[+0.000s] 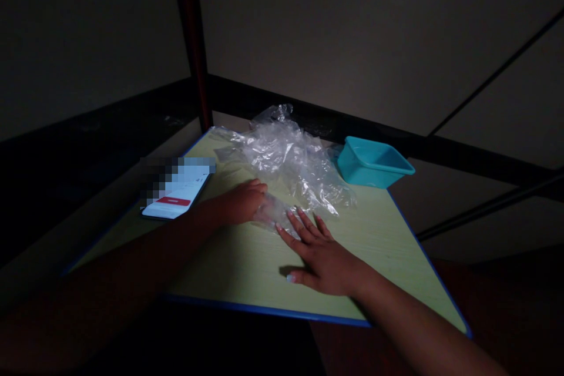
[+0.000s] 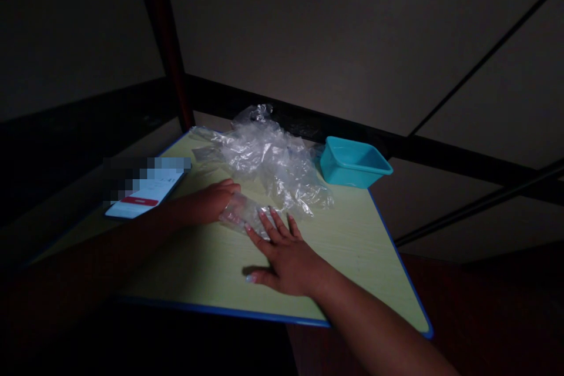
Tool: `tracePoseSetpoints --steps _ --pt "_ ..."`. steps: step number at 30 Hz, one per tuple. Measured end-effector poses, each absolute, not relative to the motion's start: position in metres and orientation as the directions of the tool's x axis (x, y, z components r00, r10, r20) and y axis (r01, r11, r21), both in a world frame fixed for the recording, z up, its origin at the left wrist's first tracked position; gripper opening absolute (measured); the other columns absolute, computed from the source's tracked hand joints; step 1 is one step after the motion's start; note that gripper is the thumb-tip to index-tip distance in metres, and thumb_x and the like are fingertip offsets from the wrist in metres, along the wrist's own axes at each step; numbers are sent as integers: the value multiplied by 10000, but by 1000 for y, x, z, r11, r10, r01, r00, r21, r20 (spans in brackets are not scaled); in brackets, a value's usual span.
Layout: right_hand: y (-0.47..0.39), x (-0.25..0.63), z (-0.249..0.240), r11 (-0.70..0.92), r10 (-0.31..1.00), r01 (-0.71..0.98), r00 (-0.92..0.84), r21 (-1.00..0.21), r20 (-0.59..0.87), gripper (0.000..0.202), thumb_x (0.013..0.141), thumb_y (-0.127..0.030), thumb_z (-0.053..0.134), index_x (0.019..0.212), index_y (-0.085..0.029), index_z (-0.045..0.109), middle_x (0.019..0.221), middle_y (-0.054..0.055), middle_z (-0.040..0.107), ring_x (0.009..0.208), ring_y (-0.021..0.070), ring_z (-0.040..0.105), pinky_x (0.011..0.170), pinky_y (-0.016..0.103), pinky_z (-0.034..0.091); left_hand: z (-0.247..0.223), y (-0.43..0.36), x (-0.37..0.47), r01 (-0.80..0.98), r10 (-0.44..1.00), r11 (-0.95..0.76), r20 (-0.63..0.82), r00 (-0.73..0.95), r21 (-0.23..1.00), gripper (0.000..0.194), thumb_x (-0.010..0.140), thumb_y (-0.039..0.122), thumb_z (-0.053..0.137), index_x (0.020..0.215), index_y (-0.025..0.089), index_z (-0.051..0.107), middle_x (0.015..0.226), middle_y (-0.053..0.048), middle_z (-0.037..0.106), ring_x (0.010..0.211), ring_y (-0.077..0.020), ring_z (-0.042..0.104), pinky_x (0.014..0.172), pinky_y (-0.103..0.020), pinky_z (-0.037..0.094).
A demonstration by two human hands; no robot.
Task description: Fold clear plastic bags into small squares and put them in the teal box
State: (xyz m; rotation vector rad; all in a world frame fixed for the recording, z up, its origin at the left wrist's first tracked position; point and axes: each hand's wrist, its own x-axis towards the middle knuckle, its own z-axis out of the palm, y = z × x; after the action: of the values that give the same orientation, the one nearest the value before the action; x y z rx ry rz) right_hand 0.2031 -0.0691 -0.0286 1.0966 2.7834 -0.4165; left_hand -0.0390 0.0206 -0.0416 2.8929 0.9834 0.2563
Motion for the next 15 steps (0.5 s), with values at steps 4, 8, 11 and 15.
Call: tracePoseSetpoints --steps 4,8,11,15 --pt "-70 202 -28 696 654 689 -724 -201 -218 832 859 -666 405 1504 -266 64 1551 131 -80 1406 365 -120 1084 631 -10 -34 17 -38 701 724 -690 141 676 182 162 832 315 561 802 175 637 825 -70 583 820 -213 520 717 -293 380" --pt "-71 201 -26 688 659 698 -716 -199 -231 839 854 -672 406 1505 -263 69 1547 141 -86 1404 370 -121 1081 635 -5 -22 14 -36 839 894 -448 156 420 309 101 840 228 494 812 169 570 787 -55 604 747 -201 548 668 -296 394" --pt "-70 199 -23 682 660 701 -713 -211 -236 851 848 -683 403 1504 -261 64 1546 144 -88 1404 369 -120 1081 634 -5 -16 13 -33 839 938 -335 237 253 428 169 888 249 403 863 172 552 772 -45 604 712 -197 559 675 -313 420" --pt "-70 198 -21 671 663 705 -709 -229 -241 855 836 -697 406 1503 -264 90 1548 145 -74 1403 367 -125 1078 636 -13 -17 -1 -21 724 824 -520 488 286 453 254 905 280 358 998 155 558 997 -103 609 939 -228 570 844 -372 449"
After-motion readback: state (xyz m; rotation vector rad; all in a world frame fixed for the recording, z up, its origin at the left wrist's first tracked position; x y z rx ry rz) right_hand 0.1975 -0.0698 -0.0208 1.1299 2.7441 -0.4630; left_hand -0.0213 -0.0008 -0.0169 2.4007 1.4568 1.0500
